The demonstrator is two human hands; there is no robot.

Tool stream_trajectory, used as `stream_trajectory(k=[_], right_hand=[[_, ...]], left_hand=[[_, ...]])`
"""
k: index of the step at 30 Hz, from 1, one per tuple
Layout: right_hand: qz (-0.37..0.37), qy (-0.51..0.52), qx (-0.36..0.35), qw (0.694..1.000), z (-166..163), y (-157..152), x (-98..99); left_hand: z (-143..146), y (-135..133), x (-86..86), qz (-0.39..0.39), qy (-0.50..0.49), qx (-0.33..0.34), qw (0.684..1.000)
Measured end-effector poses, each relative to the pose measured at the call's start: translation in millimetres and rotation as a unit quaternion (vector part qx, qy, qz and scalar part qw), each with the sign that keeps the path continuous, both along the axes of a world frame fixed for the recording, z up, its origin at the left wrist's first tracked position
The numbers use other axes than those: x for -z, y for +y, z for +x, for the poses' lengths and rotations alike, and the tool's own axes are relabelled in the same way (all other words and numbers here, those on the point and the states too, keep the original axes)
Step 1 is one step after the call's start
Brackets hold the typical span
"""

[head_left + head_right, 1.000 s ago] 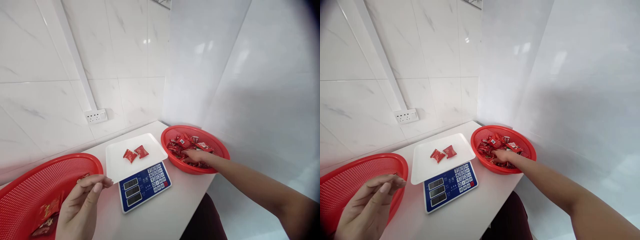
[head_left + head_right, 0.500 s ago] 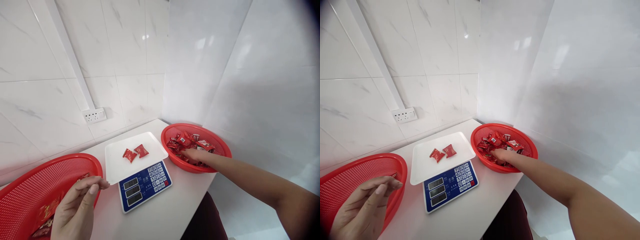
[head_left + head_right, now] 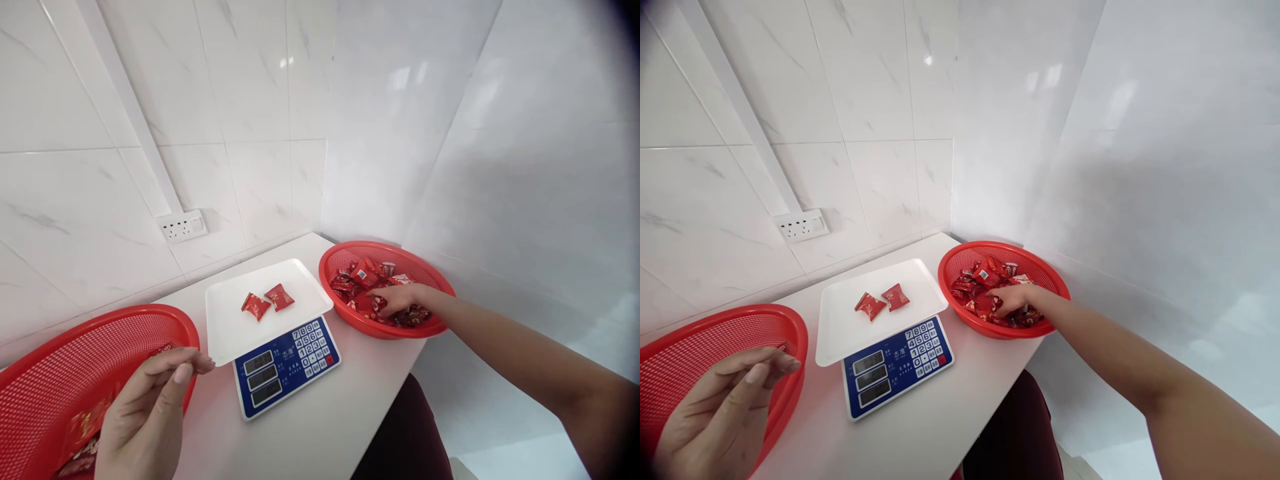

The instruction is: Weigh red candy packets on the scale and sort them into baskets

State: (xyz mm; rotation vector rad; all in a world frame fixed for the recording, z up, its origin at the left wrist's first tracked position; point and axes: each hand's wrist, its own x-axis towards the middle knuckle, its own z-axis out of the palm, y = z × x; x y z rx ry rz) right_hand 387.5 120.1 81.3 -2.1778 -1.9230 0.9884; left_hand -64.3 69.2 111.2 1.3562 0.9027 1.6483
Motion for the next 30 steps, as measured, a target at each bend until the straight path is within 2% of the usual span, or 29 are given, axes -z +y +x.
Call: stream_trajectory(k=[5, 10, 13, 17, 20, 23, 27, 30], right_hand=[[0.02, -0.017, -0.048, 0.998, -18.4, -3.7, 12.4], [0.047, 0.014, -0.05, 0.998, -14.9, -5.8, 10.8], [0.056, 0.076, 0.0, 0.996, -8.5, -6.7, -1.0], [0.082, 0.203, 0.086, 0.972, -14.7, -4.1, -24.8], [0.116, 0.271, 0.102, 0.95, -40.6, 4.1, -38.5], [0.15, 0.331, 0.099, 0.927, -83.5, 17.4, -41.7], [0.162, 0.366, 0.078, 0.913, -145.5, 36.3, -30.6], [0.186, 0.333, 0.04, 0.924, -176.2, 47.1, -19.1]], left_hand=[[3.6, -6.1, -4.6, -0.053, 0.012, 0.008, 0.998], [3.1, -2.9, -4.4, -0.034, 0.021, -0.002, 0.999], [3.0, 0.0, -3.5, -0.029, 0.021, 0.008, 0.999], [5.6, -2.1, -5.7, -0.043, 0.032, 0.009, 0.999], [6.1, -4.2, -6.2, -0.037, 0.033, 0.008, 0.999], [4.5, -5.1, -6.0, -0.013, 0.032, 0.017, 0.999], [2.3, -8.2, -9.6, -0.001, 0.036, 0.035, 0.999], [0.8, -11.4, -13.9, 0.008, 0.037, 0.033, 0.999]])
